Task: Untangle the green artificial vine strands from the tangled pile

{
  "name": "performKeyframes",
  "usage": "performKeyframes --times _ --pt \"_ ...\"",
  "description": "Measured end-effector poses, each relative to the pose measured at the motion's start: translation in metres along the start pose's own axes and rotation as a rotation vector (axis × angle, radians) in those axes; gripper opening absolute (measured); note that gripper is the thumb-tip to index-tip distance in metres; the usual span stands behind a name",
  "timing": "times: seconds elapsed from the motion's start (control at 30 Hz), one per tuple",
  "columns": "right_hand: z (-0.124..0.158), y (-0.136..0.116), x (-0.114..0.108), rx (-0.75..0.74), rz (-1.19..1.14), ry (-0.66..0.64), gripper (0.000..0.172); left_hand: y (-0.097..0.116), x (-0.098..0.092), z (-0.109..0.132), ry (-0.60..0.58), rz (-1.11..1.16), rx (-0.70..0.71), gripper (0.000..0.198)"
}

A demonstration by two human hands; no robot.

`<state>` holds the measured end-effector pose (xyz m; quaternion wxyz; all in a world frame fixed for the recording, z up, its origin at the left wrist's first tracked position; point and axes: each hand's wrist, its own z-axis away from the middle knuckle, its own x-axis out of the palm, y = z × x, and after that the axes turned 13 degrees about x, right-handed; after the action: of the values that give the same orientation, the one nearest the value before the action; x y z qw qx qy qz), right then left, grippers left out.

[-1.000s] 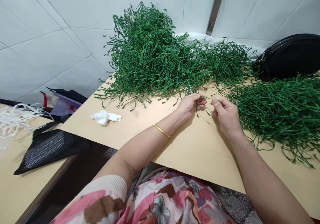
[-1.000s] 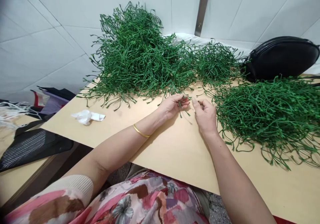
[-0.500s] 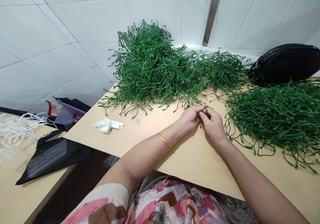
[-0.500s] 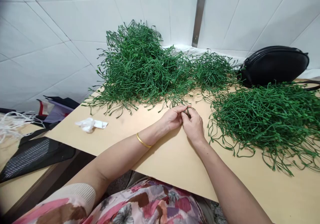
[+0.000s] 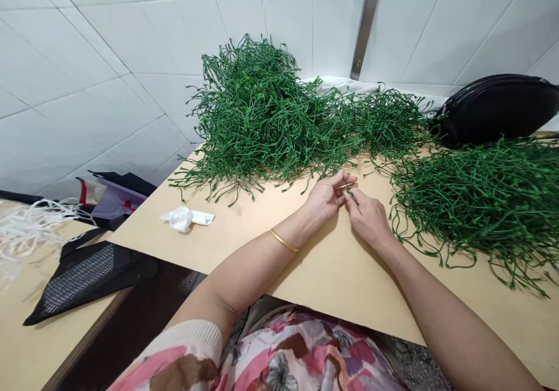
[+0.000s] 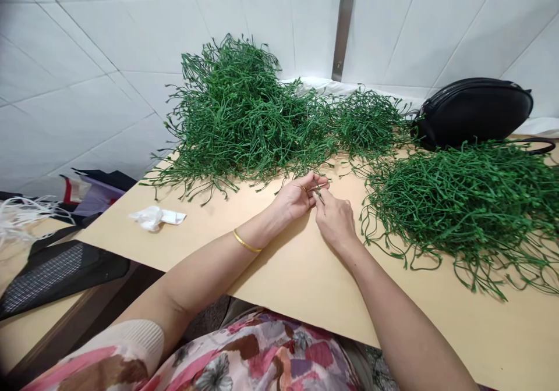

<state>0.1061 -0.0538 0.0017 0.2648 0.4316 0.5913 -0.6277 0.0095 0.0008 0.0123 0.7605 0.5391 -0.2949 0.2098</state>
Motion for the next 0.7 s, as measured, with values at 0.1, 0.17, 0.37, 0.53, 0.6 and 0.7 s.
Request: performKeyframes --times 0.1,0.17,0.37,0.53,0.6,0.7 --pt "0.004 -0.003 0.002 -0.15 0.127 0.015 0.023 0.005 -0.001 -0.004 0.026 0.032 -0.046 0.023" --pt "0.009 -0.005 0.003 -0.297 0.168 0.029 0.021 0.009 -0.001 -0.006 0.058 0.05 -0.08 0.024" --pt "0.024 -0.017 -0.004 -0.716 -0.016 0.148 0.025 0.013 -0.004 -0.01 -0.056 -0.205 -0.05 0.024" --pt "0.015 0.0 -0.051 -0.481 0.053 0.553 0.027 0.0 -0.004 -0.001 -0.091 -0.504 0.059 0.019" --pt "0.004 0.02 -0.083 -0.327 0.284 0.694 0.039 -0.001 -0.003 0.003 -0.086 -0.589 0.132 0.019" --pt "-0.014 0.057 -0.129 0.019 0.597 0.89 0.064 0.002 0.0 0.008 -0.084 -0.61 0.203 0.018"
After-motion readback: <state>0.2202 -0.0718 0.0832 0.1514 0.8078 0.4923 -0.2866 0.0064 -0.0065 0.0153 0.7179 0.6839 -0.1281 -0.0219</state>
